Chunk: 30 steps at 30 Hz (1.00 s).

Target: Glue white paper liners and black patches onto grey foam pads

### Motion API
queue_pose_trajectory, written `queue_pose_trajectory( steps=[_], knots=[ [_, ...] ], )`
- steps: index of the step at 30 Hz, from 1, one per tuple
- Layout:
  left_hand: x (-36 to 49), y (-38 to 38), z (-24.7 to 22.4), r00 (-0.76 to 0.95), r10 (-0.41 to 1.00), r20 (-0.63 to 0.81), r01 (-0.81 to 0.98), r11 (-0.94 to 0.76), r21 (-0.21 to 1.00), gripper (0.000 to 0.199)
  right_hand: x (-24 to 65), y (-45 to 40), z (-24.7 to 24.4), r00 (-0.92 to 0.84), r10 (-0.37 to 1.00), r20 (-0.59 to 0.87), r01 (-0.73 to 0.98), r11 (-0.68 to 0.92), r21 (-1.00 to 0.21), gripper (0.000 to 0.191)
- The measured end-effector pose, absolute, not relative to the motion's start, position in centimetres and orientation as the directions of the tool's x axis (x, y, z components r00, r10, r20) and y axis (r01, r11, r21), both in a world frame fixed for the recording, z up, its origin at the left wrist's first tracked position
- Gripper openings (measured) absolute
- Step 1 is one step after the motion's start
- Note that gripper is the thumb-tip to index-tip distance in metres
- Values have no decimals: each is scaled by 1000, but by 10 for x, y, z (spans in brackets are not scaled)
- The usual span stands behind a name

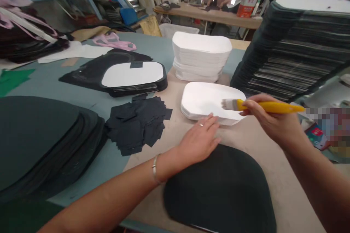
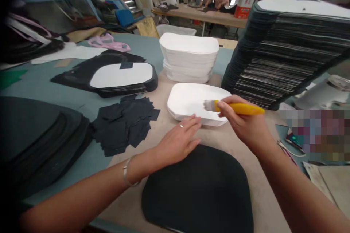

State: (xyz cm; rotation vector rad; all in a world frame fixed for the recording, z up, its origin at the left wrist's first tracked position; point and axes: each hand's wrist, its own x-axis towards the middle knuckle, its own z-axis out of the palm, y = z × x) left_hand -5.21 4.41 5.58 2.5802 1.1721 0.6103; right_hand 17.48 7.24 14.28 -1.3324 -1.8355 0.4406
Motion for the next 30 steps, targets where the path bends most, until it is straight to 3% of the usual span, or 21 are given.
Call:
queue_pose_trajectory(
  steps=[2,5,11,14,19,24,27,30],
  knots=[
    [-23,61,50,580,766,277,725,-641,254,55,137,108,149,-237,916,323,503,400,-766,45],
    [0,70,38,517,815,261,818,-560,132,57,99,140,150,-440,873,212,458,421,-783,51],
    [1,68,24,512,791,335,828,-559,54,51,68,172,139,-618,783,76,457,436,-776,44],
    [-1,69,24,510,788,344,825,-562,63,50,53,188,132,-569,819,77,450,388,-804,41],
    [-1,72,24,523,781,342,810,-580,86,50,34,236,116,-305,950,69,444,206,-872,37],
    [-1,74,22,522,784,335,812,-578,88,50,41,292,112,-167,979,120,447,184,-875,31],
    [-1,73,22,514,787,340,816,-571,89,52,53,307,122,-177,970,168,456,232,-859,23],
    [-1,73,23,503,787,357,818,-567,97,55,63,310,132,-333,933,137,431,280,-858,18]
  ],
)
